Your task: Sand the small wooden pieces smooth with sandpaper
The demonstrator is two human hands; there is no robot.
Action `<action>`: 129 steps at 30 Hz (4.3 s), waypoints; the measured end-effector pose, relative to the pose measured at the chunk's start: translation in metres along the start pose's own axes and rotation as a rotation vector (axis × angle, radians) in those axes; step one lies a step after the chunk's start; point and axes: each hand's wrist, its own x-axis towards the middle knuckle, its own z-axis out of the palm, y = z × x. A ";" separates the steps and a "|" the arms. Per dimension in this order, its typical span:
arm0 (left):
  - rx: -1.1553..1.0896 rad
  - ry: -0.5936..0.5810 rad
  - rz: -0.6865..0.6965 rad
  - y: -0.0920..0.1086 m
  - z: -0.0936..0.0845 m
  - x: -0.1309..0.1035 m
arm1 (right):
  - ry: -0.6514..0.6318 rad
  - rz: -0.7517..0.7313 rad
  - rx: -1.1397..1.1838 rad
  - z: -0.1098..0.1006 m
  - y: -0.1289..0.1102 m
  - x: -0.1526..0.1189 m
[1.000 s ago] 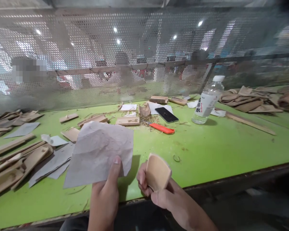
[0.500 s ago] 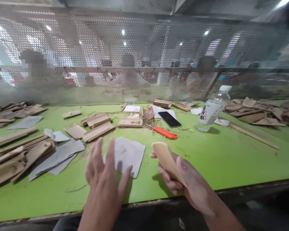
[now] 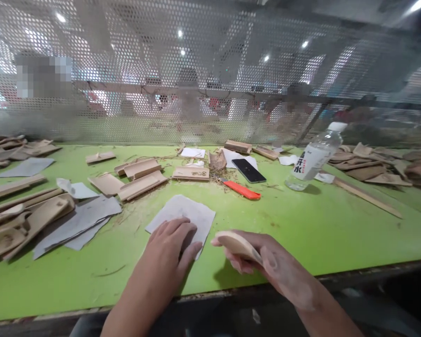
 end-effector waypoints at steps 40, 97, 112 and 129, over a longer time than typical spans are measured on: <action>0.140 -0.057 -0.066 0.000 -0.002 0.001 | -0.038 -0.447 -1.915 -0.022 -0.011 0.048; 0.094 -0.037 -0.136 -0.003 0.001 -0.002 | 0.001 -0.344 -1.750 -0.033 -0.014 0.074; 0.121 -0.055 -0.099 0.000 -0.002 -0.001 | -0.009 -0.467 -1.822 -0.024 -0.022 0.078; 0.095 -0.099 -0.161 0.006 -0.015 0.008 | 0.195 -0.125 -1.461 -0.027 -0.042 0.066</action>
